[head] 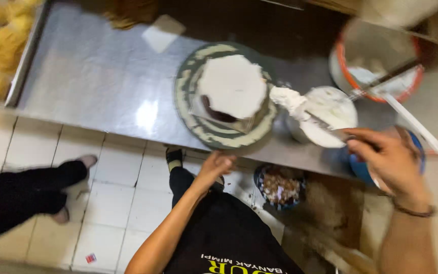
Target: Applying and smoothing cream on a cake base using a turntable and spatula.
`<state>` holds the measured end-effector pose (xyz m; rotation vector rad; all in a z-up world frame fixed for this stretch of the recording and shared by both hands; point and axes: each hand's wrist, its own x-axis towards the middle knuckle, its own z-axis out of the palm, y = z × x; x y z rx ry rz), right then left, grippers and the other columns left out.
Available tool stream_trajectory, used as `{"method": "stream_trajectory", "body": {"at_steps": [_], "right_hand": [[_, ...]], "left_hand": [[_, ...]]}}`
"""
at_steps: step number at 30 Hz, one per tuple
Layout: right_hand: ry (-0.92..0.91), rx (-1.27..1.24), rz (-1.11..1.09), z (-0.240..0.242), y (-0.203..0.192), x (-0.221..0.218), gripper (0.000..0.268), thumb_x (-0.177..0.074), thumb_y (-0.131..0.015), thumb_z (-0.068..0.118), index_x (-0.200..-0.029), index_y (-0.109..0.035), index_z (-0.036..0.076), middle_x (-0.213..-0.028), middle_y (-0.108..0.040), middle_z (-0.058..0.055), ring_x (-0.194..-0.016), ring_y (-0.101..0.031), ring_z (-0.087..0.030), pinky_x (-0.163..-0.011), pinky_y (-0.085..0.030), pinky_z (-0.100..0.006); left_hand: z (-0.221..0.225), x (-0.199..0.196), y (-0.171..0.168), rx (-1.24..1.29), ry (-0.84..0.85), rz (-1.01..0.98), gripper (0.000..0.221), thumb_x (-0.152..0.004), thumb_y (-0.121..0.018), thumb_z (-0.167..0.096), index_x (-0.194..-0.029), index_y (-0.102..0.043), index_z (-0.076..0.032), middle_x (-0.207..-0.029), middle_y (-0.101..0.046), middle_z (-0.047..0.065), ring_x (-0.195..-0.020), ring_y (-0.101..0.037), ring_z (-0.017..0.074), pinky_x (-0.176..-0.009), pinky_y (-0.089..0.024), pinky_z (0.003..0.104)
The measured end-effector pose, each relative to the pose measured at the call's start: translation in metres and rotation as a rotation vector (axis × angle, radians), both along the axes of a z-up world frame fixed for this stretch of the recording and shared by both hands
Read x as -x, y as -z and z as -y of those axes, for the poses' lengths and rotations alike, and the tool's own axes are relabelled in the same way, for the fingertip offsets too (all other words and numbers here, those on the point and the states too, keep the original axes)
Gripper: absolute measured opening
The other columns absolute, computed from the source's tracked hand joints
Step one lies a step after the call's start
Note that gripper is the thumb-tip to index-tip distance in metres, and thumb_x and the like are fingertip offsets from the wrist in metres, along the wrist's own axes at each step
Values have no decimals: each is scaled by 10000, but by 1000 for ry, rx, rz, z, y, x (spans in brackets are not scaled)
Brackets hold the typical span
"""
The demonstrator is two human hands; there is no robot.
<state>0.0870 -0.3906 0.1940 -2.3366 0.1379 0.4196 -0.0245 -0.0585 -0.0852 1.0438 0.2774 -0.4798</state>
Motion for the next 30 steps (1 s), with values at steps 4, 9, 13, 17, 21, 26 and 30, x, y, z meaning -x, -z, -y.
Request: {"method": "stream_trajectory", "body": {"at_steps": [4,9,13,17,21,26,30], "right_hand": [[-345,273,112,-46,-43,-61,322,-952,-655,26,-1256,-758,44,-994,-751,-114,-722,-576,-210,-650,-437,-311],[-841,683,470,-123,-73,-135,366,-944,-747,58,-1304,-767,119,-916,-701,-135,-649,-627,-202,-585,-501,-308],[-1181,1168,1085,-202,-93,-143,330,-1031,-812,290,-1231,-751,546,-1030,-648,157,-906,-541,-72,-1104,-474,-306],[-1336,1715,1269,-300,-109,-83,165,-1093,-481,610,-1131,-612,518,-1000,-522,202,-911,-457,-41,-1002,-398,-270],[-1815,1579,1255,-318,-78,-74,110,-871,-677,79,-960,-733,46,-969,-580,-87,-888,-494,-236,-895,-374,-371],[-1752,1585,906,-312,-74,-80,181,-986,-576,202,-1026,-687,65,-881,-593,-36,-695,-466,-144,-665,-374,-276],[-1921,1560,1027,-314,-79,-80,184,-946,-613,117,-1011,-735,-4,-905,-594,-96,-729,-439,-188,-679,-336,-321]], "left_hand": [[-36,-17,-32,76,-494,4,808,-920,-605,-430,-1567,-344,-22,-1316,-624,162,-1027,-646,228,-839,-565,328],[-23,-18,-10,-61,-482,37,312,-1000,-589,-283,-1135,-625,-4,-932,-654,91,-848,-674,193,-799,-583,323],[-16,-15,-2,125,-381,23,472,-1004,-578,-276,-1410,-527,-42,-1191,-688,149,-1018,-676,223,-870,-561,339],[-25,-26,-12,159,-467,55,571,-994,-568,-368,-1447,-499,-29,-1198,-685,165,-952,-673,219,-864,-560,344],[-30,-32,-21,165,-463,60,567,-1010,-527,-357,-1449,-472,-2,-1230,-658,193,-967,-664,250,-874,-570,368],[-36,-33,-27,195,-489,49,546,-1018,-545,-281,-1490,-459,-20,-1213,-659,166,-981,-622,215,-852,-542,345],[-32,-33,-18,173,-493,80,526,-1019,-553,-222,-1488,-443,-10,-1222,-667,179,-980,-641,215,-840,-547,326]]}}
